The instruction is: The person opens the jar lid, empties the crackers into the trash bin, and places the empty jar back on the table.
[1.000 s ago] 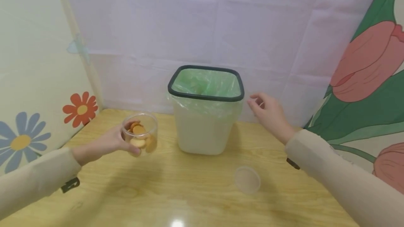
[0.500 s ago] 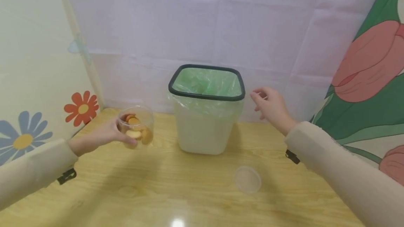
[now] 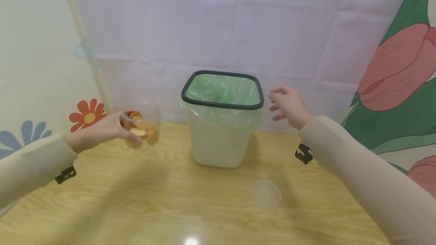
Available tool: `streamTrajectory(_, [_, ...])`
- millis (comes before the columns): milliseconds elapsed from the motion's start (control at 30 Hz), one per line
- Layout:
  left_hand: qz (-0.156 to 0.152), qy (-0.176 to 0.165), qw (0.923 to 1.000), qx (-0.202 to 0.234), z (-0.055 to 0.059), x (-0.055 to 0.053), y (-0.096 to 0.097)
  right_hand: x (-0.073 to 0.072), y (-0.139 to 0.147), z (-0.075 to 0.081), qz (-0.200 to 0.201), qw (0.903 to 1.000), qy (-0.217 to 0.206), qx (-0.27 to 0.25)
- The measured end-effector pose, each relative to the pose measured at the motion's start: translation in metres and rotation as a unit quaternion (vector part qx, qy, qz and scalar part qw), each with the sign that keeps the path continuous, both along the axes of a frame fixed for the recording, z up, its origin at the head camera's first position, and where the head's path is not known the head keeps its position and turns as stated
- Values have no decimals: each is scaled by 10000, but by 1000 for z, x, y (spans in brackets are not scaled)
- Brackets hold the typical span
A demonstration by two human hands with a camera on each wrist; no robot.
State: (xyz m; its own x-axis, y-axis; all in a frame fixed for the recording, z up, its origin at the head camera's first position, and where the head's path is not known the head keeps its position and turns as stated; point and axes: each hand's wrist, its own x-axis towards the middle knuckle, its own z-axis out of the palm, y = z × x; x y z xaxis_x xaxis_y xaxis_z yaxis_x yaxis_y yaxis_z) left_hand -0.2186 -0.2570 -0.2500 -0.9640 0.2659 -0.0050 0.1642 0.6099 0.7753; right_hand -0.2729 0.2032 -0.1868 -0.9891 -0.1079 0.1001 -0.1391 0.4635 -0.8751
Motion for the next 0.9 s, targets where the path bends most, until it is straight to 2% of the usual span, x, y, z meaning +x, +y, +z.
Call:
streamTrajectory(167, [85,-13,9999,-54,9,-7,0,-12,1,10,40,9991,-412,-95])
streamTrajectory(400, [171,-67,9998,-126,15,-13,2,-23,-1,28,288,9949,-914,-313])
streamTrajectory(567, [80,-206,9997,-78,20,-16,4,-30,-2,33,317,9930,-1071,-378])
streamTrajectory(900, [-158,-210,9996,131,29,-20,8,-42,-7,46,47,9915,-1247,-373])
